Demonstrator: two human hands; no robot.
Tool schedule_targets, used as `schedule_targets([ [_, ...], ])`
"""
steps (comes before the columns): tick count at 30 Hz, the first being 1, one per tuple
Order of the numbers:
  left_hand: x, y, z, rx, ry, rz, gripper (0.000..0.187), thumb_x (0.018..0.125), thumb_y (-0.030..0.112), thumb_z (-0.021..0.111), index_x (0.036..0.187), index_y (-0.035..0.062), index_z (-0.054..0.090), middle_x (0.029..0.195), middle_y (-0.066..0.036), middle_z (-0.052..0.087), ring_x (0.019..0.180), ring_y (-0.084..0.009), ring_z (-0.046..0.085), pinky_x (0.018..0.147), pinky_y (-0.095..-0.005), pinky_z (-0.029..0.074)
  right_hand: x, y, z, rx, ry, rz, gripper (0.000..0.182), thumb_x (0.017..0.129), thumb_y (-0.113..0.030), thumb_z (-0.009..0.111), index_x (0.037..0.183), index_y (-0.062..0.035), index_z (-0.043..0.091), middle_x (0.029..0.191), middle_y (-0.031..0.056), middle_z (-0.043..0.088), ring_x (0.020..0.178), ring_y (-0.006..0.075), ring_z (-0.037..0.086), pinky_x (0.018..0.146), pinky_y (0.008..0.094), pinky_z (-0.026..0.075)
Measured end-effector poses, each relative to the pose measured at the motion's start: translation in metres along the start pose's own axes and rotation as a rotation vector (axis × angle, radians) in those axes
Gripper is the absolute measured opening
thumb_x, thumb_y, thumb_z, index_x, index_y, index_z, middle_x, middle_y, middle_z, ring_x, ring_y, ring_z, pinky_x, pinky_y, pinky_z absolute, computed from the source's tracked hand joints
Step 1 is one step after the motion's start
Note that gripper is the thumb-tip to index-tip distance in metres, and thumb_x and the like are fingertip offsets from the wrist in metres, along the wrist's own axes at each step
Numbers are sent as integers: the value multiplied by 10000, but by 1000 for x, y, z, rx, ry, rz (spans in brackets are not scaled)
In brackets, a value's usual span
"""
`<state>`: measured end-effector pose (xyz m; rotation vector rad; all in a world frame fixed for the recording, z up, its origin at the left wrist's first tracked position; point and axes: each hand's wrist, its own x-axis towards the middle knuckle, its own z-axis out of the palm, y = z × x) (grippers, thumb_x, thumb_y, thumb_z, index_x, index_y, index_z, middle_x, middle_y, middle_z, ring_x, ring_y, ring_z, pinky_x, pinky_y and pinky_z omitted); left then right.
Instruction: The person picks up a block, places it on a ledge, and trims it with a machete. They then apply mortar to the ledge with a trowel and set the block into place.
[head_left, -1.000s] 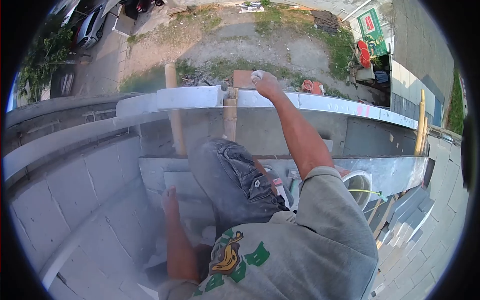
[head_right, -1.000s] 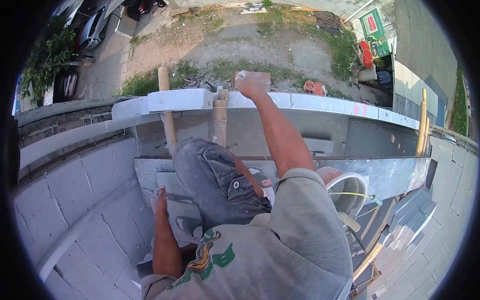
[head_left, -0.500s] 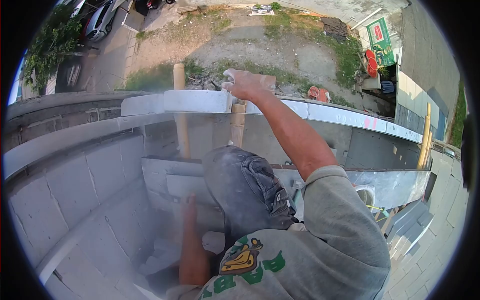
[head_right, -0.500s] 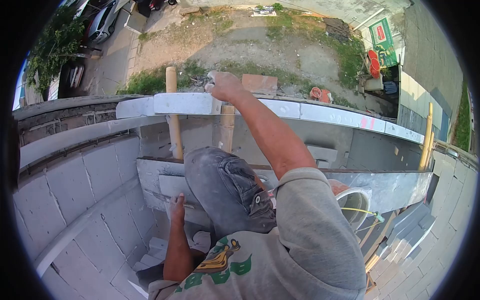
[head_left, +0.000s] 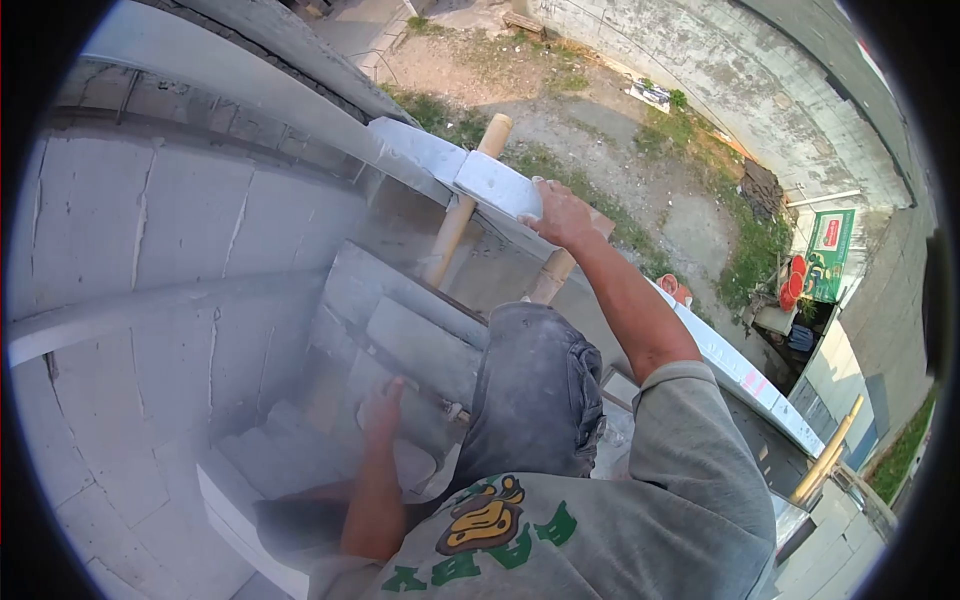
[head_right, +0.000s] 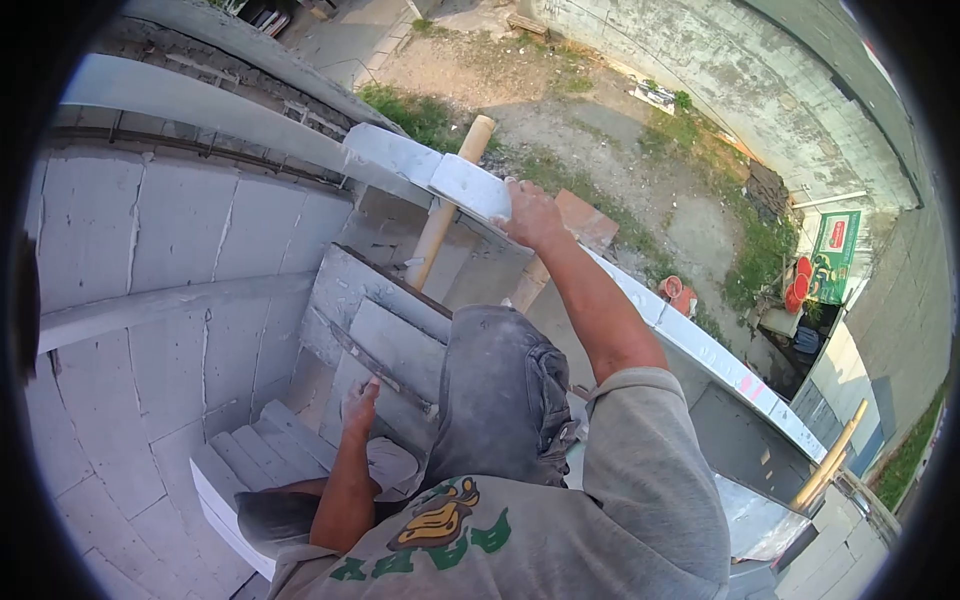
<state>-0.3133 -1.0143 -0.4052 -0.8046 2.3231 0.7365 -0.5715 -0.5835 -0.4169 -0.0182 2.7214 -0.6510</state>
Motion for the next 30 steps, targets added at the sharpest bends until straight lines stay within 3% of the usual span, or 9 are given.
schedule_targets([
  [2,7,-27,7,-71,130,53,521,912,399,653,1213,-26,631,968,-86,669,870,-163,602,801,-298,475,9,0,12,28,16,19,786,874,-482,669,1452,-38,378,1390,215,493,1291,363,497,1063,451,433],
  [3,6,-29,4,-82,138,47,521,912,399,653,1213,-26,631,968,-86,669,870,-163,602,801,-298,475,11,-2,11,61,29,56,780,884,-485,656,1456,-37,374,1386,220,498,1294,362,496,1062,453,433],
  [5,3,-32,0,104,90,88,604,933,549,493,1260,59,625,1196,-226,645,1122,-410,606,966,-469,452,15,-3,8,37,-2,48,771,892,-486,644,1455,-34,375,1381,221,504,1290,363,501,1058,453,436],
  [12,-7,-7,-2,30,130,-4,569,943,519,497,1164,18,652,1164,-258,638,1098,-431,597,956,-488,444,21,-15,-12,-117,-39,-59,782,884,-483,658,1449,-23,375,1350,226,524,1250,364,537,1035,447,460],
  [14,-13,4,0,-94,148,30,550,899,430,626,1245,3,632,988,-120,696,941,-218,646,841,-328,481,24,-21,-17,-145,-71,-60,796,871,-479,672,1451,-24,373,1338,222,529,1244,360,541,1027,444,469],
  [20,-8,-14,22,-203,146,11,528,907,431,630,1210,-2,642,1013,-101,679,943,-189,630,832,-317,473,19,-33,-14,-261,-130,-38,912,816,-447,732,1498,-35,290,1356,202,500,1244,355,540,1006,438,491],
  [21,-14,-12,23,-213,149,-1,528,907,431,630,1210,-2,642,1013,-101,679,943,-189,630,832,-317,473,17,-35,-13,-266,-131,-4,951,802,-436,747,1515,-40,257,1375,200,482,1250,358,535,1010,441,488],
  [23,-29,-2,17,-263,183,48,596,915,535,555,1161,-1,645,1091,-264,654,1067,-436,608,928,-474,455,17,-39,-11,-259,-125,19,970,798,-425,754,1523,-43,236,1384,204,470,1253,360,532,1016,443,484],
  [30,-25,-12,28,-290,166,-1,601,902,528,567,1191,7,639,1062,-244,666,1042,-400,629,919,-456,464,25,-24,2,-66,-96,34,944,832,-480,723,1523,-36,256,1415,239,458,1300,395,489,1049,475,444],
])
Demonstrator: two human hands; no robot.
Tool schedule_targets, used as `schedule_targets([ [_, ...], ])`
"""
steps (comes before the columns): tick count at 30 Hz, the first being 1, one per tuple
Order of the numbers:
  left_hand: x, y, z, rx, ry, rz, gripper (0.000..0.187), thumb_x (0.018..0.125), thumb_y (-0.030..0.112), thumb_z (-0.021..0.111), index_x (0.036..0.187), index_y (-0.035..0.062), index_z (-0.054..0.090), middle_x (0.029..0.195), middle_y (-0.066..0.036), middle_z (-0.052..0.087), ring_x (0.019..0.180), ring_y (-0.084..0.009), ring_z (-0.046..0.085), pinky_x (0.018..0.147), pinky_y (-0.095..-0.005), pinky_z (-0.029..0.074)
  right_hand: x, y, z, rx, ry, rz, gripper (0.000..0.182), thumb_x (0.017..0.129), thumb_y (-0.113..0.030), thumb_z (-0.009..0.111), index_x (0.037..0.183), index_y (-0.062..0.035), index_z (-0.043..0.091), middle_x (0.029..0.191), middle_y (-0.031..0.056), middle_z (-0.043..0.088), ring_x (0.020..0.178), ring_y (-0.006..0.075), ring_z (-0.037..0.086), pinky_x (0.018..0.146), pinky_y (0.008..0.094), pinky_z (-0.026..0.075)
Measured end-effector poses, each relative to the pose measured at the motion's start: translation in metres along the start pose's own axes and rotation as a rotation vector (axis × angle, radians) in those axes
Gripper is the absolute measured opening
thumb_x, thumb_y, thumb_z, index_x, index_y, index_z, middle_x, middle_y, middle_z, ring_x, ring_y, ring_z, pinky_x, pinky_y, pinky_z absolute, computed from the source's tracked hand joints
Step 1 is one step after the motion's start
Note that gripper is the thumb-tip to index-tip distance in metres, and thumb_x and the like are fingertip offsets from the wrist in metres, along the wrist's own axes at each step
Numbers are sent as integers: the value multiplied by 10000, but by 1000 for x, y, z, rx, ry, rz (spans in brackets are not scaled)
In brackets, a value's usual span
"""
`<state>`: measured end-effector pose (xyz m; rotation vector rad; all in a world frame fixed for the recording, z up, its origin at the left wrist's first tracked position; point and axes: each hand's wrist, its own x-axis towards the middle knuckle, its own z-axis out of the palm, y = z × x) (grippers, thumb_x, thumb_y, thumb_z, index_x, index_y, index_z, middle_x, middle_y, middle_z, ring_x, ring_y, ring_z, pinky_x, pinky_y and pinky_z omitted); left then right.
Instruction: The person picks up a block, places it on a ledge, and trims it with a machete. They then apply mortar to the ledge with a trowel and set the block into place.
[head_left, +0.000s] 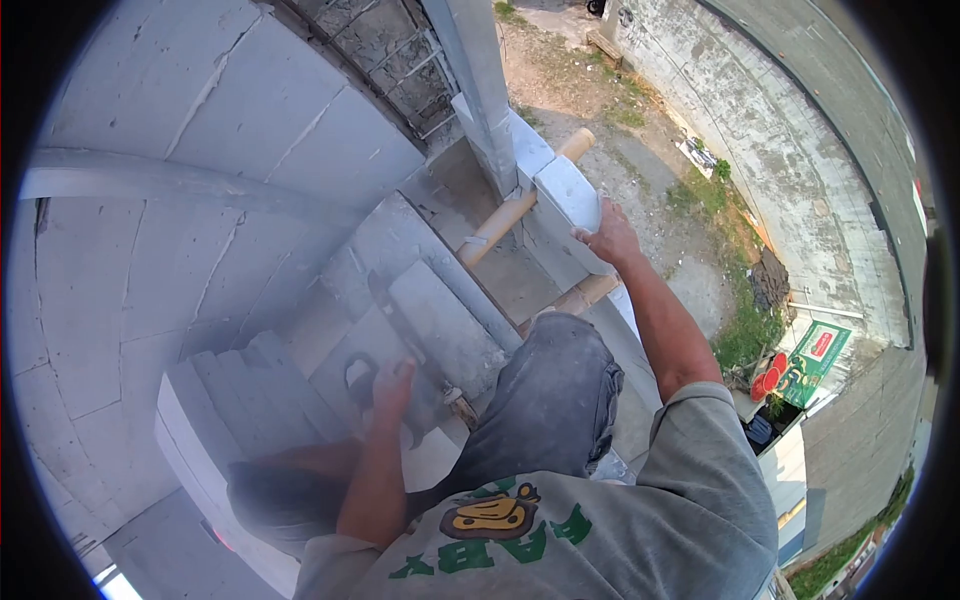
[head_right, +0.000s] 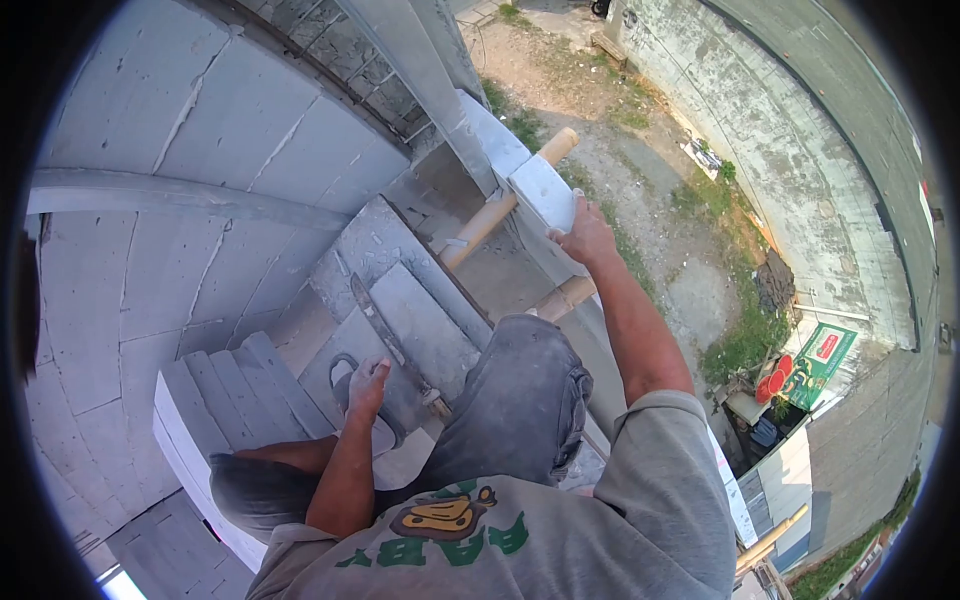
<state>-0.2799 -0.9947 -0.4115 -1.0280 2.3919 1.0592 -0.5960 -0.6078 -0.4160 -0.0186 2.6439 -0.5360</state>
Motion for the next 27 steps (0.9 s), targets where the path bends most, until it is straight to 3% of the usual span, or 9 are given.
schedule_targets([
  [2,-6,14,5,37,-57,-24,480,925,419,613,1177,12,652,986,-106,661,897,-213,609,835,-337,470,17,19,21,75,-12,23,897,867,-522,664,1515,-33,282,1430,244,449,1307,404,480,1061,477,429],
  [3,-8,11,10,30,-58,-30,480,925,419,613,1177,12,652,986,-106,661,897,-213,609,835,-337,470,19,20,18,156,-3,53,860,902,-565,605,1507,-30,308,1445,249,440,1314,412,471,1073,479,414],
  [5,-1,11,18,83,-13,61,615,899,549,550,1235,40,634,1105,-233,671,1098,-399,618,956,-441,458,17,18,19,109,28,92,826,928,-590,536,1501,-33,327,1459,249,427,1332,403,453,1097,493,378],
  [9,-2,33,-2,14,-67,41,607,899,544,556,1235,44,634,1133,-232,667,1121,-400,611,979,-443,450,16,17,22,12,80,158,791,969,-632,408,1497,-47,347,1487,233,406,1397,370,375,1155,546,259],
  [21,5,1,2,99,-36,25,609,883,545,564,1175,16,640,1105,-261,656,1090,-427,608,944,-461,453,24,-11,6,-85,208,27,801,917,-581,566,1473,-43,358,1442,197,444,1380,353,391,1135,511,308],
  [23,3,7,3,44,5,37,469,919,390,624,1178,1,655,957,-116,689,887,-206,640,836,-329,484,32,-28,-4,-93,171,27,813,901,-587,588,1462,-40,370,1419,196,458,1357,354,416,1109,497,347],
  [24,1,8,1,41,9,33,469,919,390,624,1178,1,655,957,-116,689,887,-206,640,836,-329,484,37,-36,-6,-99,138,21,826,885,-593,610,1451,-36,382,1396,194,473,1334,355,442,1084,483,387],
  [26,-2,13,-5,59,-43,-20,604,887,544,554,1187,27,644,1130,-254,651,1090,-423,607,941,-462,457,47,-47,-3,-102,155,9,822,870,-601,625,1420,-29,407,1356,198,501,1296,356,478,1044,482,425],
  [27,-3,14,-8,57,-37,-20,604,887,544,554,1187,27,644,1130,-254,651,1090,-423,607,941,-462,457,49,-52,-3,-103,172,6,819,856,-609,640,1388,-22,433,1315,201,528,1259,357,515,1004,481,464],
])
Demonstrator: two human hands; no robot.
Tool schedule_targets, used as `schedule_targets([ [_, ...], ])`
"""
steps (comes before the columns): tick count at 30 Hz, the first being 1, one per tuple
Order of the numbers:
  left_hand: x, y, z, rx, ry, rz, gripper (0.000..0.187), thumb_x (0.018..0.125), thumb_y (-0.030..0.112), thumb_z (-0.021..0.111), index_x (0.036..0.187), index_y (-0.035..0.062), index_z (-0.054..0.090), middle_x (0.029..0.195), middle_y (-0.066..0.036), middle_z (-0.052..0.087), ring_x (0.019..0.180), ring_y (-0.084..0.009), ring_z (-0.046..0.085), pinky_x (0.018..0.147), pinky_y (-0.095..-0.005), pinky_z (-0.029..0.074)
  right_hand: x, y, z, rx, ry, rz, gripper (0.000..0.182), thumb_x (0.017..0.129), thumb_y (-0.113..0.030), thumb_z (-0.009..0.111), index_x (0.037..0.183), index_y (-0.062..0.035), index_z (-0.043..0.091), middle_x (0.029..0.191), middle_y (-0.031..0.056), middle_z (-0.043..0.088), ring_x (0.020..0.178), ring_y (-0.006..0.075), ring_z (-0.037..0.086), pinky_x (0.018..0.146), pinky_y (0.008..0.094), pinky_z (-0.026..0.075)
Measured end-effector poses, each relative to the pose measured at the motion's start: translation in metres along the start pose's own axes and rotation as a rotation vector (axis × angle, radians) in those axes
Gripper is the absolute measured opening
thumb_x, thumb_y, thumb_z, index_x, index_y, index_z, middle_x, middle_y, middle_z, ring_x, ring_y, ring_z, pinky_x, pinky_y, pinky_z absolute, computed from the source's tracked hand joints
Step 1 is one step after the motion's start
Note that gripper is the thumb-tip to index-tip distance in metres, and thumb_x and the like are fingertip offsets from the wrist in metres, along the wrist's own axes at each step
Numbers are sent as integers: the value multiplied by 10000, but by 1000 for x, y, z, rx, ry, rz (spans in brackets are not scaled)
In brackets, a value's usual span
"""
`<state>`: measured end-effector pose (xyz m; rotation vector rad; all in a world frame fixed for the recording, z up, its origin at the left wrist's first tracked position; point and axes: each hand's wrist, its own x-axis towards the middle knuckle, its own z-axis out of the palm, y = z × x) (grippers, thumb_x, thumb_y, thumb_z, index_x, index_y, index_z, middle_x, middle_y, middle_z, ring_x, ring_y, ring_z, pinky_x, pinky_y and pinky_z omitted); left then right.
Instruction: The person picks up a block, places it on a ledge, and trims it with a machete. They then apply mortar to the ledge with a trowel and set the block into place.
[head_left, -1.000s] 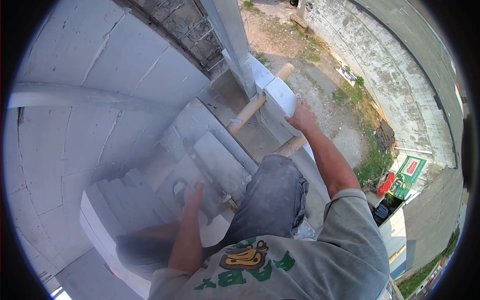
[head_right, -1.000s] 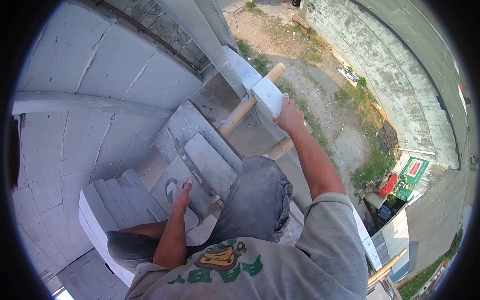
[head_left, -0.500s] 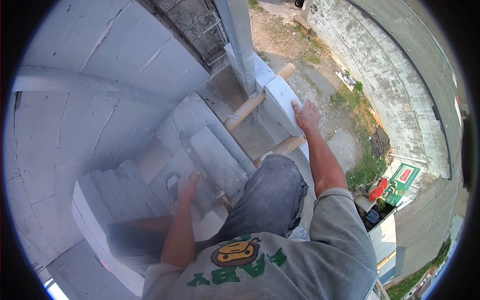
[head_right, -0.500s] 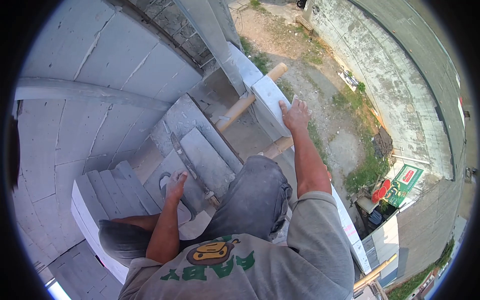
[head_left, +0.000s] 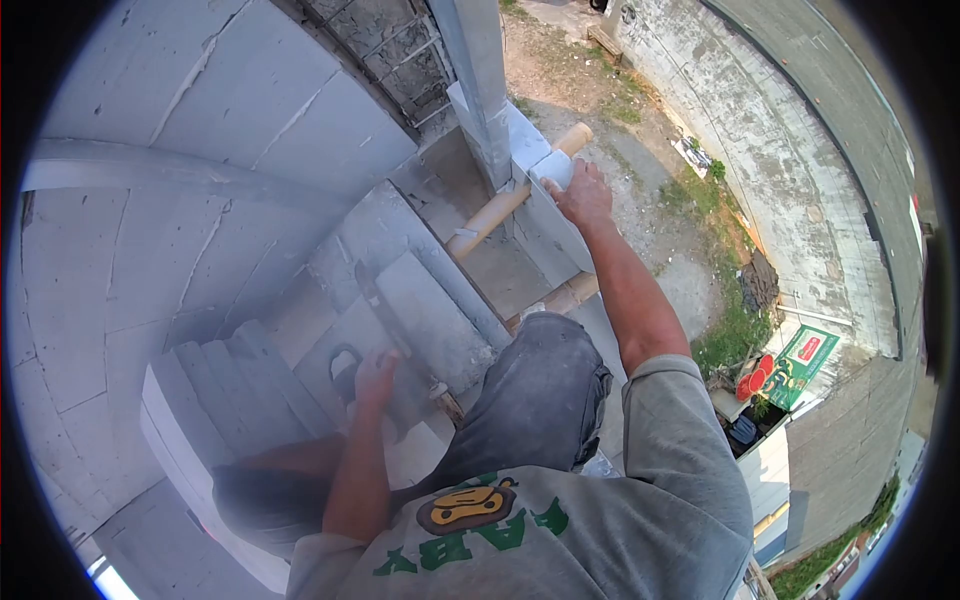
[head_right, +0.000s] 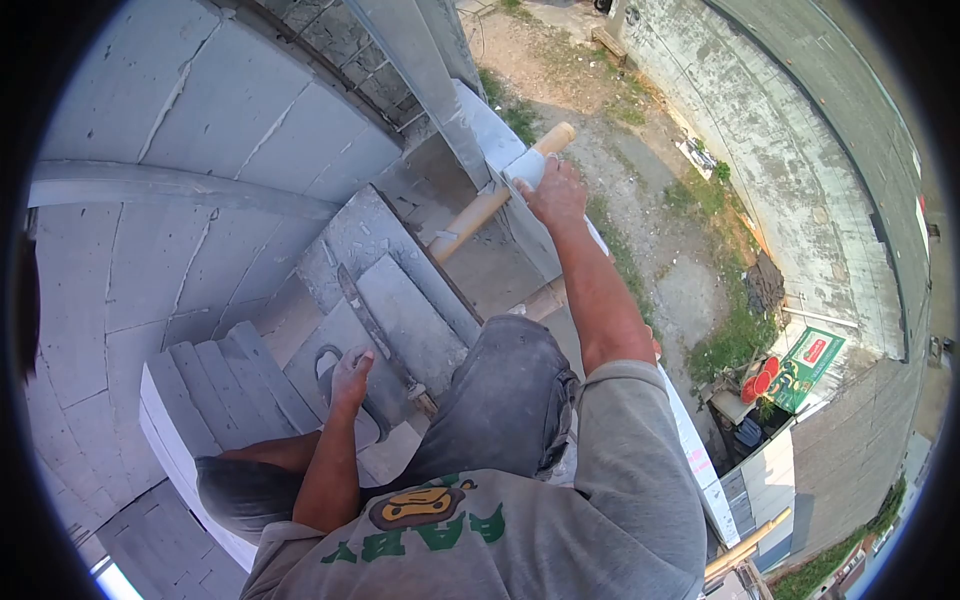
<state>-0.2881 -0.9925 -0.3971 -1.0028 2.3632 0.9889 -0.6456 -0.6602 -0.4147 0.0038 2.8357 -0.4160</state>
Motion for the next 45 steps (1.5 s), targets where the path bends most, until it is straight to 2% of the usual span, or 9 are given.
schedule_targets([
  [16,-10,0,-7,-164,90,-31,538,901,435,605,1215,-1,632,1154,-219,666,1087,-351,633,946,-407,465,17,1,-27,11,-212,13,975,695,-587,817,1350,25,433,1238,246,624,1177,367,608,967,434,499],
  [24,-4,-16,0,-212,122,-2,505,913,418,608,1208,9,632,1138,-203,671,1046,-320,649,906,-396,483,2,53,-94,87,49,89,907,655,-574,835,1249,31,510,1144,251,672,1091,382,655,922,447,518],
  [28,-11,39,-17,-277,26,-55,487,921,398,616,1214,9,623,1107,-189,674,958,-325,657,877,-403,493,-25,62,-161,99,208,156,892,652,-572,833,1212,62,552,1109,282,672,1050,396,668,905,452,525],
  [31,-9,60,-3,-484,8,47,510,931,415,617,1251,18,598,1126,-185,664,970,-304,642,880,-389,483,-58,72,-217,353,341,165,807,668,-536,829,1096,115,617,1022,282,690,927,352,702,822,410,543],
  [33,23,23,44,-443,-54,415,641,906,516,633,1325,38,553,1160,-171,658,1009,-284,626,893,-370,465,-79,89,-231,747,361,182,673,742,-447,798,1091,101,625,914,164,693,785,259,686,694,336,536],
  [34,9,57,38,-495,-189,294,724,892,580,621,1366,42,519,1214,-172,633,1067,-277,605,905,-373,460,-93,99,-233,905,331,209,616,800,-420,757,1143,72,618,967,138,671,791,228,675,680,297,528],
  [39,-74,185,35,-874,-758,109,988,877,687,582,1524,14,258,1448,-177,463,1328,-269,461,1101,-420,353,-183,55,-202,1450,257,146,659,935,-434,603,1399,6,443,1317,165,582,1196,277,586,1004,449,469],
  [42,-99,207,35,-1387,-652,103,943,868,623,648,1505,19,306,1421,-159,484,1320,-272,462,1091,-423,365,-214,-4,-160,1636,160,94,608,951,-408,578,1387,-4,453,1312,140,577,1179,257,583,981,429,476],
  [45,-98,194,-25,-1366,-427,-21,923,831,521,733,1487,11,332,1398,-145,491,1290,-261,481,1076,-420,381,-224,-41,-109,1748,-31,87,593,951,-417,576,1359,0,475,1260,129,593,1116,251,611,922,405,507],
])
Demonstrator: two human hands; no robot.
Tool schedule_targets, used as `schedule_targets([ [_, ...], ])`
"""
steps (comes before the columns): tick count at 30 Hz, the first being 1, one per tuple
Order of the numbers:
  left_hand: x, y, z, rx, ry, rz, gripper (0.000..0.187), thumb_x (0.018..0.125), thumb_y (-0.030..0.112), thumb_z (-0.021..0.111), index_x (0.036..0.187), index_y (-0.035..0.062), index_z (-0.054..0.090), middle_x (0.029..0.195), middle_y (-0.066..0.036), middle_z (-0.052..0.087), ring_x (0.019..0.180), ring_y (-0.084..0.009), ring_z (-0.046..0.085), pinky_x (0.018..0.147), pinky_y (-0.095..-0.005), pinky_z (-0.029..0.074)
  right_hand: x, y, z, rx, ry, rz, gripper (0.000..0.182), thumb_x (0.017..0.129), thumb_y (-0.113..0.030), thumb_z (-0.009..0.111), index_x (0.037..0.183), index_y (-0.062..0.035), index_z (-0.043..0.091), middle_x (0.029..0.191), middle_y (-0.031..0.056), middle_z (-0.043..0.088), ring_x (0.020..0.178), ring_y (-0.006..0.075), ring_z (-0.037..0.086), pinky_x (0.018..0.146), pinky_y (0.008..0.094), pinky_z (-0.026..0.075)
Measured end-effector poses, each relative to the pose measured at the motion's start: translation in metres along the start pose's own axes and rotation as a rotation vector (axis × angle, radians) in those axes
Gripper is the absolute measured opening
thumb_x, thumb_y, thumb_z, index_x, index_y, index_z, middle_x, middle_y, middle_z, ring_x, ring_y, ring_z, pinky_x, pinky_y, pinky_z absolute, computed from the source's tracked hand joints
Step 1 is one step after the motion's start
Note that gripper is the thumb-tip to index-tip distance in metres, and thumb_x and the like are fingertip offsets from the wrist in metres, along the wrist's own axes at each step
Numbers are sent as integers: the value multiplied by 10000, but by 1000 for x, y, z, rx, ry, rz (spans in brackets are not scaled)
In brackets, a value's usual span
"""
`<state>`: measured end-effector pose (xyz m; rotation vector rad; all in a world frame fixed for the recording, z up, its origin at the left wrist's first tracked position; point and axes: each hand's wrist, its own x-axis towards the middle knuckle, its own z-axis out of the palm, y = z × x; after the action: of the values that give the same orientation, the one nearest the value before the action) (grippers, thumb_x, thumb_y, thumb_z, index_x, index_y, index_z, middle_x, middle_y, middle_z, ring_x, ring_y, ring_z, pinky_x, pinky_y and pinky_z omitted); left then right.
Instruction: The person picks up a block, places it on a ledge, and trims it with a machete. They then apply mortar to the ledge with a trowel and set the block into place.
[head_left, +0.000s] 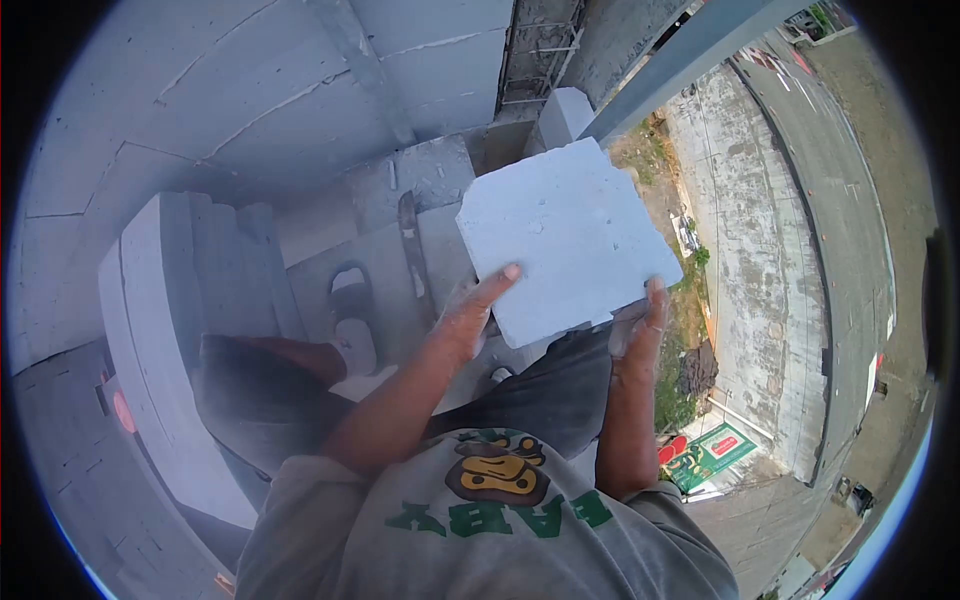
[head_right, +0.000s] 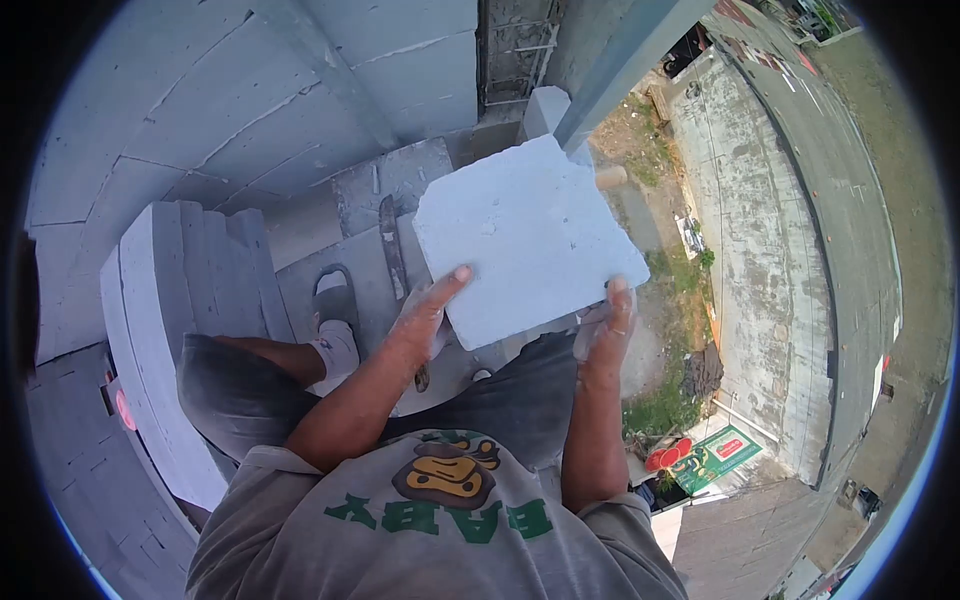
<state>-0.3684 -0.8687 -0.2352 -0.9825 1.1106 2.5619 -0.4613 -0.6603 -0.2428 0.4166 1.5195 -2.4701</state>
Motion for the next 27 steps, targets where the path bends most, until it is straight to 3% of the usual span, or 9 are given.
schedule_targets([
  [3,-6,45,-32,99,188,214,905,731,422,823,1398,-22,401,1312,-165,535,1219,-265,533,1014,-399,436,19,80,22,166,-176,345,645,970,-521,531,1339,6,486,1188,142,613,1062,276,637,917,430,517],
  [5,-23,69,-51,206,342,332,938,674,429,863,1350,-45,419,1252,-188,568,1184,-276,565,983,-394,463,18,130,38,-124,-351,640,705,965,-599,496,1344,-5,483,1157,163,637,1016,290,663,915,456,522],
  [7,-42,92,-67,852,803,466,906,601,376,892,1285,-31,459,1196,-187,596,1091,-296,619,928,-391,500,17,185,49,-379,-328,816,756,956,-635,472,1371,-3,467,1166,221,649,981,343,675,848,496,533],
  [9,-62,110,-70,1132,942,434,915,591,375,882,1300,-31,470,1203,-186,588,1115,-313,599,955,-405,484,18,268,44,-1213,-549,315,765,948,-623,493,1305,53,503,1077,259,674,949,391,686,860,495,527],
  [11,-73,124,-77,1379,1080,389,925,581,374,872,1314,-32,481,1211,-185,581,1139,-330,579,981,-418,469,-18,265,84,-1660,-835,226,748,938,-539,558,1335,80,416,1158,280,642,1036,418,660,910,482,511],
  [16,-74,123,-103,1497,978,101,995,570,404,855,1404,26,463,1225,-179,595,1182,-341,562,1012,-430,449,-38,303,106,-1832,-870,203,837,865,-397,684,1397,26,196,1302,287,563,1164,422,597,971,492,477],
  [22,-48,123,-117,1595,805,103,1008,569,423,835,1431,60,459,1228,-175,606,1163,-350,576,1002,-416,453,1,282,75,-1631,-594,348,522,837,-236,662,1226,71,498,1110,283,657,1052,427,647,914,482,515],
  [25,-31,123,-115,1665,768,92,999,580,403,812,1449,76,444,1157,-166,621,1115,-331,599,947,-425,491,26,262,51,-1514,-663,122,381,832,-218,655,1087,63,621,1014,321,665,1041,432,643,907,481,510],
  [27,-20,122,-111,1695,732,66,1000,589,406,812,1456,80,436,1186,-162,613,1137,-326,590,956,-426,487,40,252,42,-1241,-636,112,199,857,-162,651,926,25,641,805,193,670,860,324,715,737,422,549],
])
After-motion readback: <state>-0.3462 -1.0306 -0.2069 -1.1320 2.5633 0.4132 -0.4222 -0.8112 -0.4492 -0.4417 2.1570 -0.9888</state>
